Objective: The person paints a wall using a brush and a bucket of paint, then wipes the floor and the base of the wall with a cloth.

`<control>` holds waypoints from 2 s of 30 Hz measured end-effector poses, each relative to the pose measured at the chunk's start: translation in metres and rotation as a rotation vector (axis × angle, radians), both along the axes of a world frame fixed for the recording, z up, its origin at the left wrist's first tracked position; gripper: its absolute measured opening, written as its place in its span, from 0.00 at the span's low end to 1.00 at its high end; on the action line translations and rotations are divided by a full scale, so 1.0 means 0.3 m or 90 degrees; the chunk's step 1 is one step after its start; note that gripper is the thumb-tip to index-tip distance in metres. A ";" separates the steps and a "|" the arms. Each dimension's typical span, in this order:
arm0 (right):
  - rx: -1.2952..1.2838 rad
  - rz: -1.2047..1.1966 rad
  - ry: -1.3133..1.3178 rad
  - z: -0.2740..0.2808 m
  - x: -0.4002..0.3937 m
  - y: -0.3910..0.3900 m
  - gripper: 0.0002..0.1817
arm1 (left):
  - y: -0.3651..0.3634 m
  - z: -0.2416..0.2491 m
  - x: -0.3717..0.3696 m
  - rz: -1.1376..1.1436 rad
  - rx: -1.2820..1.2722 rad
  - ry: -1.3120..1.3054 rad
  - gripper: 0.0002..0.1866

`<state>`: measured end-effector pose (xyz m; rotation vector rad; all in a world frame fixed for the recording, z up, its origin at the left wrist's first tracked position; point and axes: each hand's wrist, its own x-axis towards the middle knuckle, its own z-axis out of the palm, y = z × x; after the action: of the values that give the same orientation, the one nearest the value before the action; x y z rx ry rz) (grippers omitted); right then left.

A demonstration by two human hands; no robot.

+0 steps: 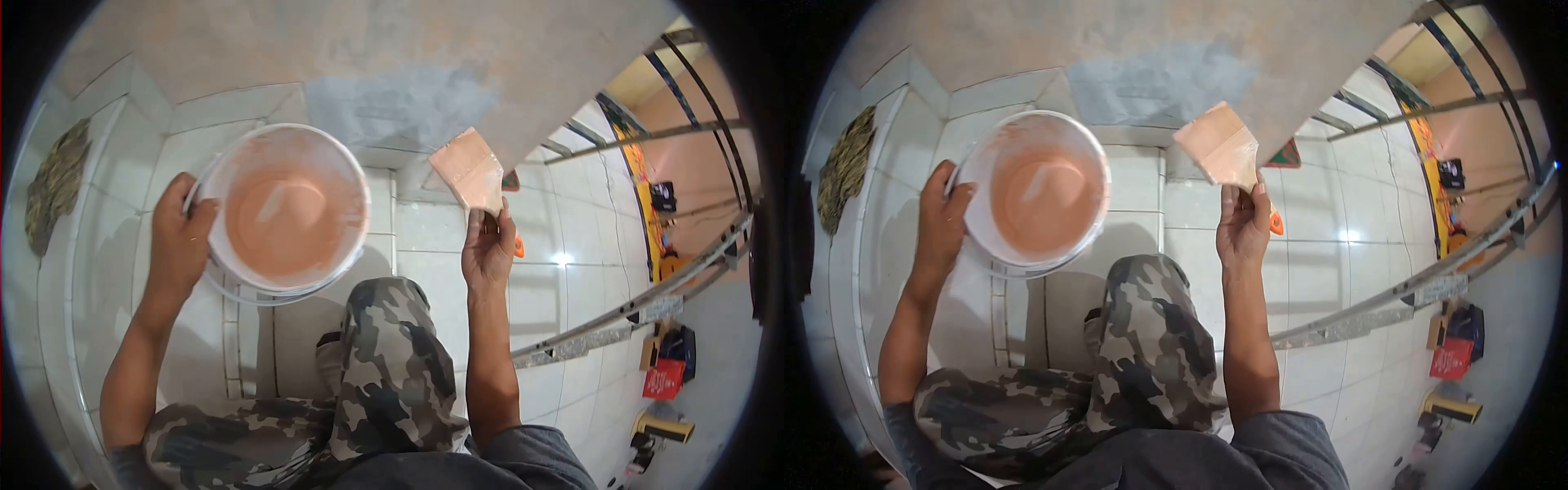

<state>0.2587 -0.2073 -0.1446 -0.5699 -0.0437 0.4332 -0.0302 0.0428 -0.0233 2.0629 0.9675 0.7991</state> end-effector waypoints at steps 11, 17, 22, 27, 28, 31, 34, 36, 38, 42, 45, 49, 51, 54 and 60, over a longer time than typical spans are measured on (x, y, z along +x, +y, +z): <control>-0.230 -0.278 0.040 -0.543 0.262 0.052 0.17 | -0.014 0.022 -0.004 -0.067 -0.106 0.027 0.07; -0.217 -0.311 0.081 -0.502 0.316 0.172 0.15 | -0.025 0.021 0.011 -0.060 -0.098 0.029 0.08; -0.132 -0.284 -0.060 -0.162 0.321 0.214 0.13 | -0.021 0.025 0.016 -0.035 -0.084 0.028 0.09; -0.078 -0.282 -0.155 -0.028 0.269 0.115 0.13 | -0.026 0.013 0.011 -0.050 -0.119 0.025 0.09; -0.074 -0.279 -0.155 -0.056 0.260 0.095 0.13 | -0.019 -0.006 0.002 -0.019 -0.089 0.004 0.12; -0.093 -0.312 -0.081 -0.223 0.253 0.067 0.13 | 0.010 -0.016 -0.027 0.009 -0.089 -0.011 0.18; -0.183 -0.293 0.013 -0.470 0.270 0.080 0.14 | 0.026 0.006 -0.036 -0.026 -0.157 0.031 0.25; -0.223 -0.313 0.084 -0.547 0.257 0.125 0.15 | 0.033 0.003 -0.039 -0.054 -0.189 0.068 0.28; -0.234 -0.309 0.093 -0.574 0.268 0.163 0.16 | 0.037 -0.023 -0.049 0.010 -0.088 0.027 0.27; -0.219 -0.306 0.071 -0.538 0.304 0.233 0.14 | 0.030 -0.003 -0.046 -0.002 -0.147 0.034 0.29; -0.212 -0.290 0.053 -0.429 0.315 0.252 0.13 | 0.040 -0.017 -0.050 0.016 -0.142 0.039 0.31; -0.171 -0.261 -0.025 -0.177 0.272 0.252 0.12 | 0.040 -0.025 -0.053 0.046 -0.074 0.056 0.35; -0.149 -0.249 -0.060 -0.094 0.263 0.240 0.11 | 0.041 -0.025 -0.052 0.036 -0.076 0.065 0.35; -0.057 -0.255 -0.138 -0.033 0.251 0.208 0.12 | 0.038 -0.027 -0.052 0.028 -0.101 0.029 0.23; -0.083 -0.224 -0.127 -0.174 0.189 0.136 0.14 | 0.042 -0.023 -0.059 0.036 -0.118 0.033 0.36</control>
<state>0.3154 -0.1666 -0.1967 -0.7326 -0.1052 0.0364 -0.0480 0.0553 -0.0301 1.9119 1.0909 0.6613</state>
